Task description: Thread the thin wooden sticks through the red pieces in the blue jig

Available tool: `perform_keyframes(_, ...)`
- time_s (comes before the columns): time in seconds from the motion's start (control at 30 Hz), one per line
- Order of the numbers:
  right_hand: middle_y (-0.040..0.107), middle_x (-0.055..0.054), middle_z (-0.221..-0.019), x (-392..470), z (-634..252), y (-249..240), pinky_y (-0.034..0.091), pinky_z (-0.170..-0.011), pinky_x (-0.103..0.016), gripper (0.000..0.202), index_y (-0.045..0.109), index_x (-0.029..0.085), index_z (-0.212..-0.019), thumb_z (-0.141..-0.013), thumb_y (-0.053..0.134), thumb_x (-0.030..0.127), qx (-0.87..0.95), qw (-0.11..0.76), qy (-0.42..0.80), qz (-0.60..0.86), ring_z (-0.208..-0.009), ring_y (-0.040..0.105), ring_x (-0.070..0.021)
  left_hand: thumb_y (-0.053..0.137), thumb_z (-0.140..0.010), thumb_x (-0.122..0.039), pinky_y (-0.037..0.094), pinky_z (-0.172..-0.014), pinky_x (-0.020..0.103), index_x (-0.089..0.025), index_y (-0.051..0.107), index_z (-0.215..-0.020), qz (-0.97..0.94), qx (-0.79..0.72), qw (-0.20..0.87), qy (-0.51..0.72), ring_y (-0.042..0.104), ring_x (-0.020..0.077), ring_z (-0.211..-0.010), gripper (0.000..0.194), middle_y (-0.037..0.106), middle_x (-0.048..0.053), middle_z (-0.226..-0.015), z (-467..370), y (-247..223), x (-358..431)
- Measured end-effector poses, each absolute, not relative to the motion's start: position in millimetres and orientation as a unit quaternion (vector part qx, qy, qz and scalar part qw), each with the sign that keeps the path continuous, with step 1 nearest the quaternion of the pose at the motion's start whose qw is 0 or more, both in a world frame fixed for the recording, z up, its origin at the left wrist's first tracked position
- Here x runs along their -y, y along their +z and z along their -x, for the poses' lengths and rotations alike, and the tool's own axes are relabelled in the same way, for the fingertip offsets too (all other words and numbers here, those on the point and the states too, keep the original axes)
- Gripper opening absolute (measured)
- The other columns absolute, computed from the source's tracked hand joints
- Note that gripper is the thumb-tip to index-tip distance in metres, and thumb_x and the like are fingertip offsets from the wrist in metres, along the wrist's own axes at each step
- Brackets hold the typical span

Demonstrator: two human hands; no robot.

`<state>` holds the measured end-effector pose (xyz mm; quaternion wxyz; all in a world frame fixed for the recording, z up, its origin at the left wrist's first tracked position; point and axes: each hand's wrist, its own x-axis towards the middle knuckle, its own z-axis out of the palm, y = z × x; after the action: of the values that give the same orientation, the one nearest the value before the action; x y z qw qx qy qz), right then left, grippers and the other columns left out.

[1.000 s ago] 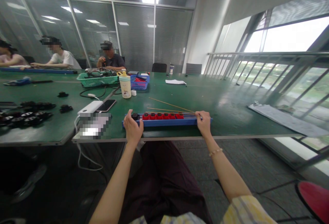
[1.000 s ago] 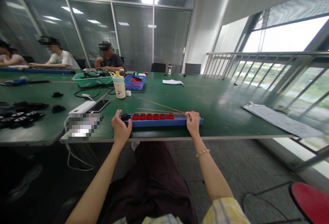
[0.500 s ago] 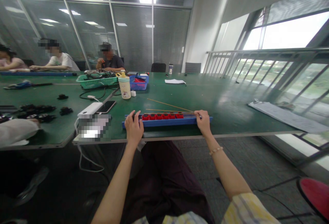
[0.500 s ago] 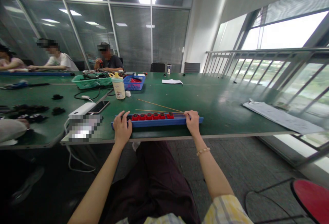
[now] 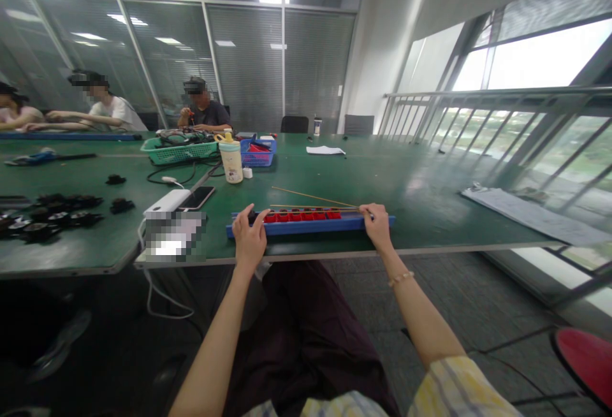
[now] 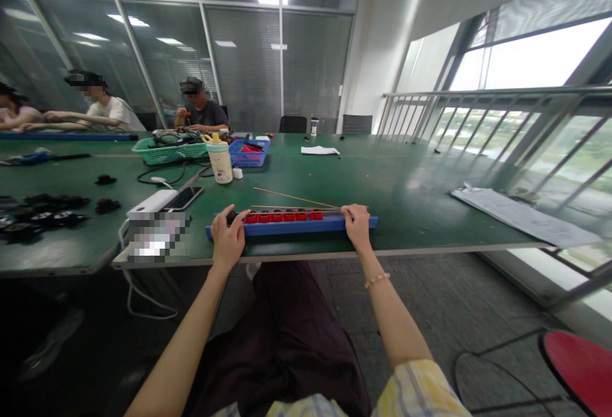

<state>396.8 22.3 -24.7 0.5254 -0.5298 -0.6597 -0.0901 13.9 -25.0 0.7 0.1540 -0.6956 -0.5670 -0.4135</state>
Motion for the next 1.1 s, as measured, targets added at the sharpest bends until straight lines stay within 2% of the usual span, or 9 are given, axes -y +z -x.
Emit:
perform_keyframes(0.23, 0.071, -0.007, -0.085, -22, -394, -23, 0.039, -0.087, -0.037, 0.031, 0.067, 0.022, -0.079, -0.095, 0.045, 0.038, 0.667, 0.523, -0.101, 0.521, -0.088, 0.059, -0.0228, 0.039, -0.093, -0.02, 0.034, -0.11, 0.05, -0.03, 0.063, -0.125, 0.701, 0.561, 0.161, -0.41, 0.038, 0.0303, -0.132, 0.042, 0.043, 0.01, -0.143, -14, 0, 24)
perform_keyframes(0.5, 0.071, -0.007, -0.084, -24, -397, -25, 0.04, -0.086, -0.037, 0.034, 0.066, 0.022, -0.079, -0.097, 0.044, 0.041, 0.649, 0.543, -0.113, 0.521, -0.085, 0.059, -0.0228, 0.039, -0.094, -0.021, 0.033, -0.11, 0.049, -0.027, 0.059, -0.131, 0.701, 0.559, 0.163, -0.413, 0.038, 0.0292, -0.129, 0.042, 0.046, 0.011, -0.142, -13, -2, 22)
perform_keyframes(1.1, 0.072, -0.005, -0.084, -32, -397, -26, 0.038, -0.083, -0.036, 0.029, 0.066, 0.022, -0.078, -0.096, 0.047, 0.033, 0.663, 0.534, -0.132, 0.508, -0.084, 0.059, -0.0216, 0.041, -0.094, -0.02, 0.034, -0.109, 0.051, -0.03, 0.058, -0.133, 0.7, 0.568, 0.169, -0.398, 0.038, 0.0301, -0.128, 0.044, 0.044, 0.01, -0.144, -14, -1, 23)
